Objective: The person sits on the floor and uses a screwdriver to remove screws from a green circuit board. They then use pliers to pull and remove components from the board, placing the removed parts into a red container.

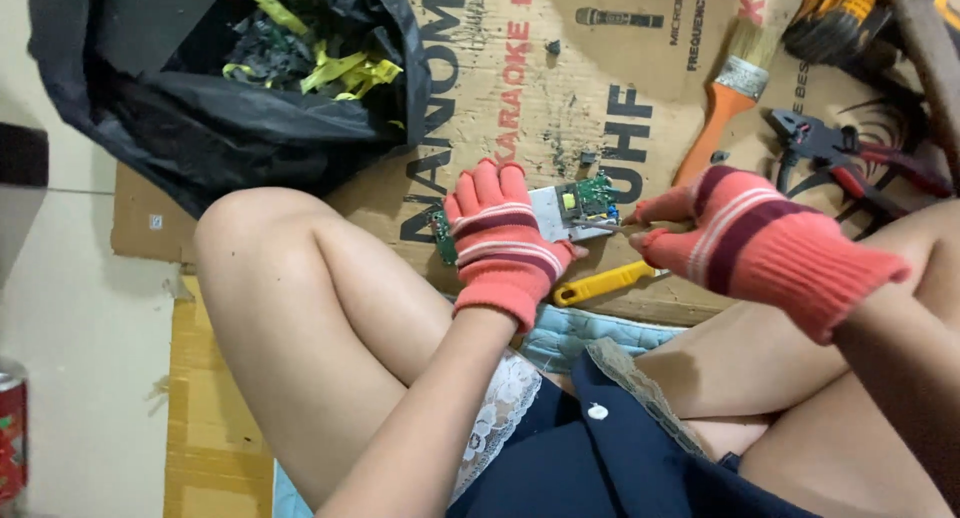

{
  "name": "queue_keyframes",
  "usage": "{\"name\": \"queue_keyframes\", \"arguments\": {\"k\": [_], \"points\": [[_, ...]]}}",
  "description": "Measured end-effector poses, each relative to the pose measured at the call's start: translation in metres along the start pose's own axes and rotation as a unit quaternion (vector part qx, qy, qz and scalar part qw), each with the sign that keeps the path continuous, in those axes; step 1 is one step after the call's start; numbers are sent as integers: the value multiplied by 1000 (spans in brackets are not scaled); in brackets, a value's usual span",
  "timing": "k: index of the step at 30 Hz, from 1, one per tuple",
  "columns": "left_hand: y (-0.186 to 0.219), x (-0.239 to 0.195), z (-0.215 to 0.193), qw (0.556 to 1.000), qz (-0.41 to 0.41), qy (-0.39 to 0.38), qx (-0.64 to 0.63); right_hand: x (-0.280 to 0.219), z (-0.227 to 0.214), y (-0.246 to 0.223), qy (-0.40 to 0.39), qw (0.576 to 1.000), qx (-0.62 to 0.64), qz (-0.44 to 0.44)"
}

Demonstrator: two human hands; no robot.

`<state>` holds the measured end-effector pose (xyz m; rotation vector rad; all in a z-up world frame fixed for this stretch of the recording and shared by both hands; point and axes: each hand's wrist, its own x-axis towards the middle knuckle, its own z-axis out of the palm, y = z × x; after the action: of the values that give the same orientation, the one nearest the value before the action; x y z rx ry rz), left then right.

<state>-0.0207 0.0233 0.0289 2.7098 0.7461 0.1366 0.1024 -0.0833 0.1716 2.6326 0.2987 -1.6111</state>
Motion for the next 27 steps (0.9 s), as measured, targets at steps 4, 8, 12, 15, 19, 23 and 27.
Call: {"name": "queue_keyframes", "arguments": {"k": [4,8,12,15,19,23,27], "points": [[1,1,3,997,-28,-60,48,-2,13,-8,41,999,8,-16],[-1,2,5,995,-43,-66,63,-8,12,-33,40,992,-124,-4],[1,2,-1,995,-65,-62,49,2,15,-33,43,990,-136,1],[0,-3,5,996,-29,-80,40,12,21,-27,54,992,-111,-5],[4,-5,4,989,14,-150,12,19,20,-21,73,987,-133,-48],[5,-6,10,992,1,-130,9,-19,10,-59,54,998,-22,40],[5,-11,29,998,-11,-62,-19,-1,16,-40,62,997,29,43]]}}
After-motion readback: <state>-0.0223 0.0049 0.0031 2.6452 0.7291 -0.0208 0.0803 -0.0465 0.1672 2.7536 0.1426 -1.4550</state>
